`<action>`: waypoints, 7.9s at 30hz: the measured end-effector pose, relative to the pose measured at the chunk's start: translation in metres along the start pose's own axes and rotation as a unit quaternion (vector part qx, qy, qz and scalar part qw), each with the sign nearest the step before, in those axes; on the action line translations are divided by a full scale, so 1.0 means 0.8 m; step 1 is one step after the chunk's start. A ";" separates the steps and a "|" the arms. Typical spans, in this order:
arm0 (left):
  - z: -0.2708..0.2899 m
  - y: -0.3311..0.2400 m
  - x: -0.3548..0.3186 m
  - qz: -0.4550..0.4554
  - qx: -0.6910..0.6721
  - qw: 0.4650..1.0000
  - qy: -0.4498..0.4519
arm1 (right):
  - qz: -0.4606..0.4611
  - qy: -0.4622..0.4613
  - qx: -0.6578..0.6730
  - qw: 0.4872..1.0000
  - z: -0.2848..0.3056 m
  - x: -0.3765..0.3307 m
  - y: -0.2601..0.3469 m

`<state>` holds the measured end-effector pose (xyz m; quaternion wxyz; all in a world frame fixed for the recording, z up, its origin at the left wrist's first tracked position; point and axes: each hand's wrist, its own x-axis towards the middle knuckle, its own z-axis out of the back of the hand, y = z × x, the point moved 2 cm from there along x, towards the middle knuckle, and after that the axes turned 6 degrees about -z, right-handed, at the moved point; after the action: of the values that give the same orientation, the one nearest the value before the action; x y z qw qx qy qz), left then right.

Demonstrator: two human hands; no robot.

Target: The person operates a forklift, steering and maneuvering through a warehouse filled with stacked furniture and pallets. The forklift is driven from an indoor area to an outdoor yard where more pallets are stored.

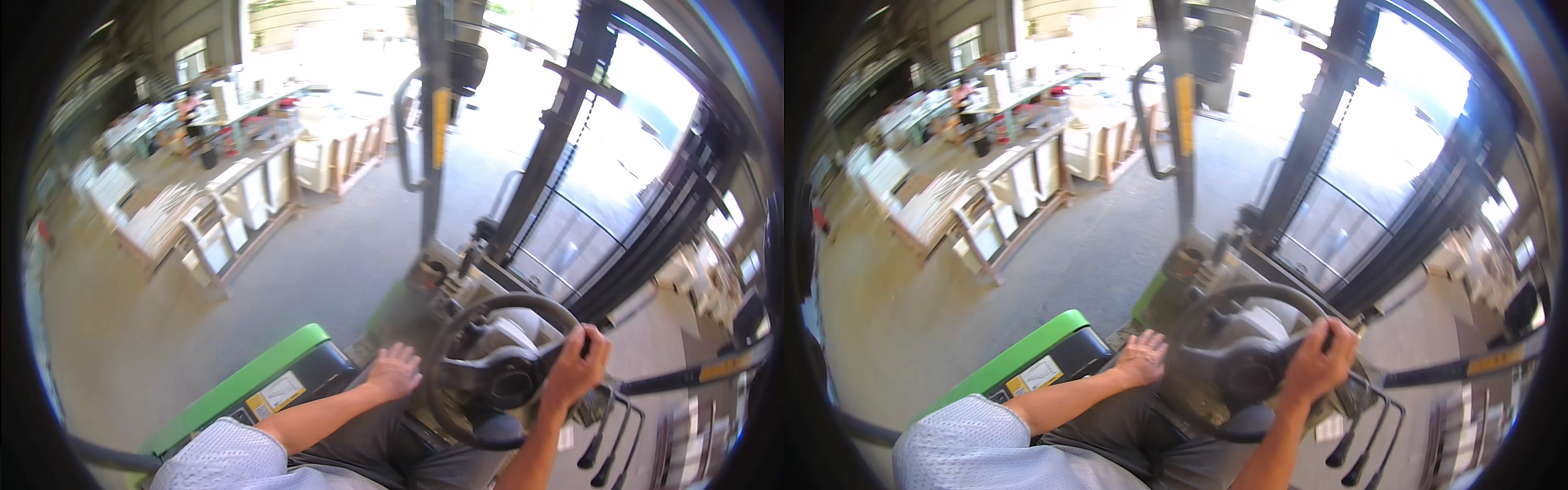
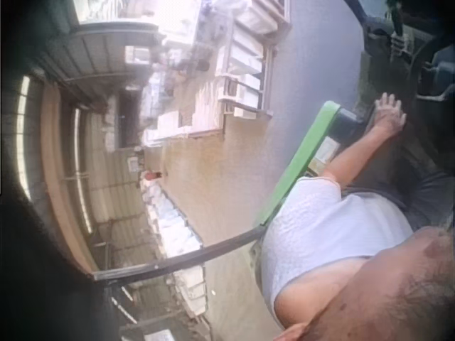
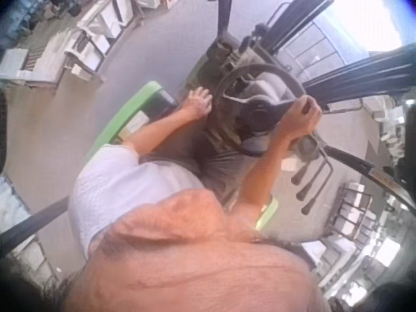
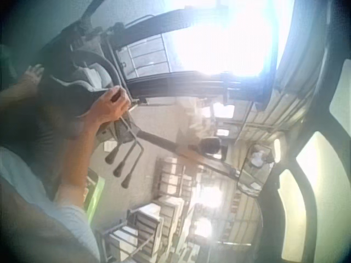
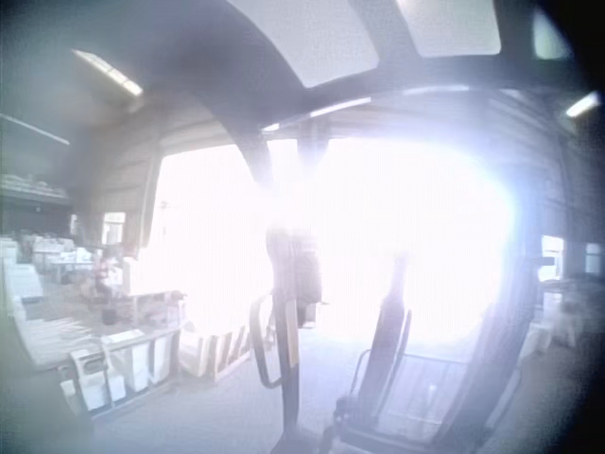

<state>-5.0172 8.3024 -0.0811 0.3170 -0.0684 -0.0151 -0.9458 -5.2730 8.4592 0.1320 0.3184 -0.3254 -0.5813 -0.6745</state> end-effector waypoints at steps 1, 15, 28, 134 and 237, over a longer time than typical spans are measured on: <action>-0.003 -0.009 0.009 0.000 -0.015 1.000 -0.019 | -0.014 0.007 -0.001 1.000 0.004 0.003 -0.012; -0.032 -0.086 0.155 0.034 -0.068 0.997 -0.008 | -0.116 0.045 -0.054 0.991 0.071 -0.030 -0.147; -0.035 -0.086 0.294 0.067 -0.043 0.996 -0.033 | 0.098 0.245 0.140 0.954 -0.135 -0.023 -0.113; -0.179 0.276 1.895 0.157 -0.106 0.982 -0.008 | 0.019 0.188 0.246 0.951 -1.489 0.775 -0.746; -0.130 1.067 3.424 0.294 -0.058 0.923 -0.240 | 0.140 0.368 0.301 0.869 -3.112 1.517 -1.018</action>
<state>-6.6785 5.9761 0.1838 0.5629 -0.3131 -0.0153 -0.7648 -6.8128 6.0284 0.3634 0.6828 -0.0204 -0.5454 -0.4856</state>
